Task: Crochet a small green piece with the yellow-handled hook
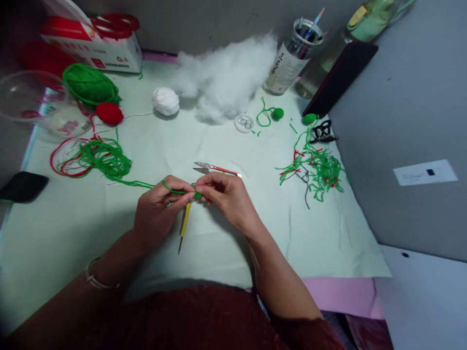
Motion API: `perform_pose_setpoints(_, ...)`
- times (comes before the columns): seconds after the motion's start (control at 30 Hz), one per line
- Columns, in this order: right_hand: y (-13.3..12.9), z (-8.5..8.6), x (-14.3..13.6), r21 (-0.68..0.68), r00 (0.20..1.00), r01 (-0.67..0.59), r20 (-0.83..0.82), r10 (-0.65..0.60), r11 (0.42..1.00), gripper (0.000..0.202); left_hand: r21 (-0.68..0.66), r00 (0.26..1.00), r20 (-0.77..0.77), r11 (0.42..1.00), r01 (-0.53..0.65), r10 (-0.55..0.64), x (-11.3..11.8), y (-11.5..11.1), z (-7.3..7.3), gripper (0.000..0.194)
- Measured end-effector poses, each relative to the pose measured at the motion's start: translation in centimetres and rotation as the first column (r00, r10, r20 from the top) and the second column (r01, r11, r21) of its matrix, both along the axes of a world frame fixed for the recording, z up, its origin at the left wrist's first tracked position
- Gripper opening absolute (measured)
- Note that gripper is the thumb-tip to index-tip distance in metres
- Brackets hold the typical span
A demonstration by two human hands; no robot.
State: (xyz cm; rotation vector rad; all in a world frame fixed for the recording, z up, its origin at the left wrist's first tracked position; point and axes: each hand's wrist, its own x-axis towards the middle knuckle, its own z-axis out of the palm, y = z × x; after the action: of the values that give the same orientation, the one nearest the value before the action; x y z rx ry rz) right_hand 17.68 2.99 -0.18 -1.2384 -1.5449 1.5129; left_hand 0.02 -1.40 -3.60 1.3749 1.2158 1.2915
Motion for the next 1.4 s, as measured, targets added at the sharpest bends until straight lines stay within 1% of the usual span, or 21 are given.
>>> perform_pose_setpoints(0.1, 0.0, 0.1, -0.1, -0.026, 0.999, 0.002, -0.05, -0.003, 1.0, 0.026, -0.023, 0.997, 0.061, 0.999, -0.047, 0.049, 0.0, 0.1, -0.1, 0.006)
perform_pose_setpoints(0.17, -0.1, 0.1, -0.2, -0.038, 0.997, 0.006, -0.076, -0.009, 0.999, 0.03, -0.012, 0.992, 0.095, 0.997, -0.079, 0.08, 0.0, 0.1, -0.2, 0.008)
perform_pose_setpoints(0.3, -0.1, 0.2, -0.3, -0.105, 0.991, -0.035, -0.132, 0.021, 0.994, 0.032, 0.04, 0.99, 0.115, 0.996, -0.084, 0.079, -0.1, 0.2, -0.1, 0.011)
perform_pose_setpoints(0.43, -0.1, 0.4, -0.2, -0.157, 0.986, -0.067, -0.164, 0.041, 0.985, 0.028, 0.102, 0.995, 0.058, 0.991, -0.09, 0.084, -0.2, 0.2, 0.1, 0.013)
perform_pose_setpoints(0.57, -0.2, 0.4, -0.3, -0.176, 0.983, -0.046, -0.18, 0.014, 0.983, 0.025, 0.186, 0.997, -0.03, 0.981, -0.064, 0.071, -0.3, 0.2, 0.0, 0.014)
perform_pose_setpoints(0.67, -0.2, 0.4, -0.5, -0.174, 0.981, -0.029, -0.195, -0.006, 0.984, 0.029, 0.192, 0.996, -0.035, 0.978, -0.077, 0.085, -0.3, 0.2, 0.0, 0.014)
perform_pose_setpoints(0.73, -0.2, 0.3, -0.7, -0.164, 0.982, -0.015, -0.19, -0.016, 0.986, 0.032, 0.159, 0.995, -0.018, 0.983, -0.089, 0.093, -0.3, 0.2, 0.1, 0.013)
perform_pose_setpoints(0.87, -0.3, 0.3, -0.9, -0.141, 0.985, 0.019, -0.167, -0.043, 0.99, 0.036, 0.037, 0.997, 0.015, 0.996, -0.082, 0.082, -0.2, 0.1, 0.5, 0.006)
perform_pose_setpoints(0.97, -0.5, 0.6, -0.9, -0.119, 0.984, 0.035, -0.17, -0.055, 0.992, 0.034, -0.031, 0.996, 0.059, 0.997, -0.066, 0.067, -0.2, 0.1, 1.0, 0.004)
perform_pose_setpoints(1.03, -0.5, 0.8, -0.9, -0.093, 0.987, 0.019, -0.156, -0.034, 0.995, 0.032, -0.101, 0.992, 0.11, 0.994, -0.051, 0.062, 0.0, 0.2, 1.2, 0.004)
perform_pose_setpoints(1.17, -0.8, 0.8, -0.8, -0.004, 0.994, -0.015, -0.112, 0.014, 1.0, 0.024, -0.265, 0.965, 0.244, 0.964, -0.029, 0.097, 0.1, 0.6, 1.3, 0.007)
perform_pose_setpoints(1.23, -0.9, 0.5, -0.8, 0.061, 0.996, -0.002, -0.088, 0.008, 0.998, 0.016, -0.341, 0.936, 0.34, 0.94, 0.03, 0.093, 0.0, 0.8, 1.3, 0.009)
perform_pose_setpoints(1.3, -1.0, 0.0, -0.8, 0.133, 0.998, 0.02, -0.061, -0.012, 0.991, 0.008, -0.407, 0.899, 0.432, 0.905, 0.123, 0.072, -0.2, 1.1, 1.1, 0.012)
perform_pose_setpoints(1.33, -1.1, -0.2, -0.8, 0.178, 0.999, 0.037, -0.04, -0.03, 0.983, 0.006, -0.43, 0.884, 0.463, 0.889, 0.158, 0.067, -0.3, 1.2, 1.0, 0.014)
perform_pose_setpoints(1.4, -1.1, -0.5, -0.8, 0.274, 0.997, 0.058, 0.024, -0.067, 0.96, 0.008, -0.456, 0.868, 0.491, 0.871, 0.184, 0.075, -0.4, 1.3, 0.8, 0.017)
